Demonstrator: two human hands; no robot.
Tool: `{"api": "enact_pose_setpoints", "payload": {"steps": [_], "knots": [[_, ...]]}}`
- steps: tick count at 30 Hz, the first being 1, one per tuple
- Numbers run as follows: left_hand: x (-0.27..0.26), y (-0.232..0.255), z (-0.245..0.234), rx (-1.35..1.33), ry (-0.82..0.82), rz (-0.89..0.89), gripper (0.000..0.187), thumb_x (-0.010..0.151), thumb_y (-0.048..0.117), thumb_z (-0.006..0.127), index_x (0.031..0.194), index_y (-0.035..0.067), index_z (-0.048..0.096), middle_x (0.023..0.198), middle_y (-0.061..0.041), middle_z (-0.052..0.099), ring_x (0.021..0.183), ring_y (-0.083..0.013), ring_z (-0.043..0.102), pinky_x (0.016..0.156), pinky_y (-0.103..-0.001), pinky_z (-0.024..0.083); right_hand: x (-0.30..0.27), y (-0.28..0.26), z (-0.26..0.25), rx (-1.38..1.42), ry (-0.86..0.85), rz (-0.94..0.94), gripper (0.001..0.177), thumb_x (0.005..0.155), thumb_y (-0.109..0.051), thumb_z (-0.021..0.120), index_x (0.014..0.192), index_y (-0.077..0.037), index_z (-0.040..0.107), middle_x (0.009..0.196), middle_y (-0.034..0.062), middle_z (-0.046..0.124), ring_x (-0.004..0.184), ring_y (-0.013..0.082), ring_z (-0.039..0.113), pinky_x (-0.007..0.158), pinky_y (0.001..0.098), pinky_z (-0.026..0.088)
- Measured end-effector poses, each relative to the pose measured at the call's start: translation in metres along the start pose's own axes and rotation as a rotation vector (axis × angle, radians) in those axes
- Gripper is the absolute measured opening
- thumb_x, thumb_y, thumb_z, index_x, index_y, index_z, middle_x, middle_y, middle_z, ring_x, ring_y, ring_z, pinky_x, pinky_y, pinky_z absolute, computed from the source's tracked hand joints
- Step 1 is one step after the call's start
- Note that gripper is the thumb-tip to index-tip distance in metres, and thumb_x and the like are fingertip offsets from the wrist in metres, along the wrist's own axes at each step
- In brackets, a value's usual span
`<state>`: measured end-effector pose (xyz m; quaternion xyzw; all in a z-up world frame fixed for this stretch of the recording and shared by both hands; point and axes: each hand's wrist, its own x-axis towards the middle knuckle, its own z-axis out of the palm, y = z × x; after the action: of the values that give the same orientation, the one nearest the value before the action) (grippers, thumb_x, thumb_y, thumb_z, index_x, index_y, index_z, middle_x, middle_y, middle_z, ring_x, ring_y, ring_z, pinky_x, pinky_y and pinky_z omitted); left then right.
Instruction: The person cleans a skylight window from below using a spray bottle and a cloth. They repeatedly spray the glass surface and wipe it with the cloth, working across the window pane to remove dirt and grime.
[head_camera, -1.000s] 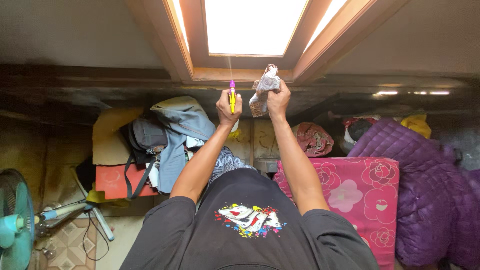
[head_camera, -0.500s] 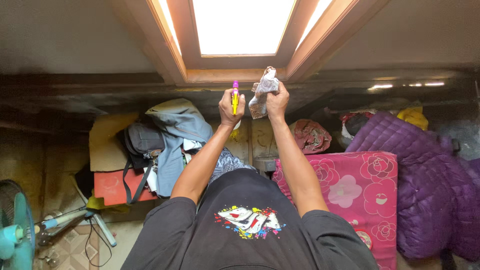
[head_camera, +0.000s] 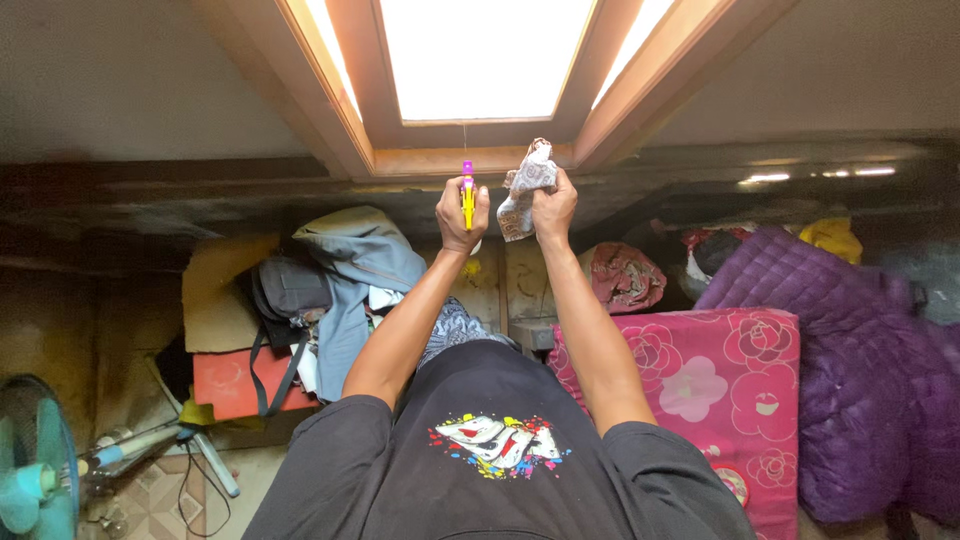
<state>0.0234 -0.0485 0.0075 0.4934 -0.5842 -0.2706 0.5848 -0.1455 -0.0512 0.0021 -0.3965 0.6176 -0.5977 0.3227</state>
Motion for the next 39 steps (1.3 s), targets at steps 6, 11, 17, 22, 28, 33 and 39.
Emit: {"api": "enact_pose_setpoints", "payload": {"steps": [6,11,17,22,28,33,39], "knots": [[0.026,-0.008,0.004,-0.112,-0.07,-0.013,0.031,0.094,0.012,0.068,0.12,0.002,0.055,0.098,-0.012,0.068,0.087,-0.0295,0.07,0.082,-0.039,0.056,0.028,0.014,0.022,-0.014,0.014,0.034,0.024,0.087,0.008,0.06,0.107,0.001,0.07,0.097,0.0051,0.076,0.089,0.009,0.07,0.08,0.027,0.057],[0.057,-0.039,0.016,-0.069,-0.114,0.005,0.042,0.085,0.001,0.058,0.126,0.003,0.054,0.112,-0.015,0.068,0.098,-0.0322,0.069,0.09,-0.04,0.054,0.062,0.032,0.044,-0.112,0.1,0.088,0.026,0.088,0.004,0.065,0.113,-0.001,0.068,0.1,0.0054,0.076,0.093,0.0099,0.07,0.082,0.0275,0.055],[0.103,-0.079,0.03,-0.074,-0.135,0.018,0.051,0.082,-0.003,0.055,0.132,0.003,0.051,0.12,-0.016,0.067,0.098,-0.0334,0.067,0.089,-0.04,0.054,0.117,0.056,0.073,-0.096,0.239,0.173,0.018,0.093,-0.003,0.067,0.11,-0.002,0.067,0.099,0.0062,0.076,0.092,0.0117,0.07,0.082,0.0291,0.056],[0.134,-0.115,0.043,-0.087,-0.203,-0.067,0.053,0.085,0.0,0.056,0.137,0.0,0.047,0.122,-0.014,0.068,0.095,-0.0279,0.068,0.085,-0.036,0.055,0.163,0.083,0.098,-0.175,0.387,0.11,0.032,0.089,-0.007,0.073,0.119,-0.001,0.064,0.108,0.0121,0.07,0.101,0.0216,0.067,0.091,0.0362,0.054],[0.144,-0.145,0.062,-0.11,-0.259,-0.015,0.052,0.087,0.0,0.058,0.138,-0.001,0.048,0.126,-0.015,0.067,0.104,-0.0293,0.069,0.091,-0.037,0.055,0.195,0.115,0.126,-0.474,0.53,0.059,0.059,0.075,-0.005,0.073,0.131,-0.003,0.059,0.112,0.0175,0.057,0.107,0.0351,0.062,0.096,0.0443,0.05],[0.143,-0.161,0.074,-0.128,-0.285,-0.042,0.054,0.085,0.001,0.056,0.138,-0.001,0.049,0.127,-0.018,0.067,0.112,-0.0322,0.069,0.098,-0.039,0.054,0.173,0.113,0.159,-0.45,0.38,-0.116,0.044,0.082,-0.008,0.077,0.123,-0.007,0.063,0.123,0.0159,0.055,0.117,0.0334,0.06,0.097,0.0402,0.054],[0.141,-0.17,0.082,-0.143,-0.338,-0.009,0.051,0.092,0.005,0.057,0.142,0.0,0.045,0.129,-0.017,0.065,0.119,-0.034,0.066,0.105,-0.04,0.051,0.203,0.073,0.126,-0.587,0.459,-0.374,0.044,0.086,-0.004,0.073,0.128,-0.005,0.06,0.129,0.0176,0.052,0.121,0.0386,0.059,0.102,0.0441,0.052]]}}
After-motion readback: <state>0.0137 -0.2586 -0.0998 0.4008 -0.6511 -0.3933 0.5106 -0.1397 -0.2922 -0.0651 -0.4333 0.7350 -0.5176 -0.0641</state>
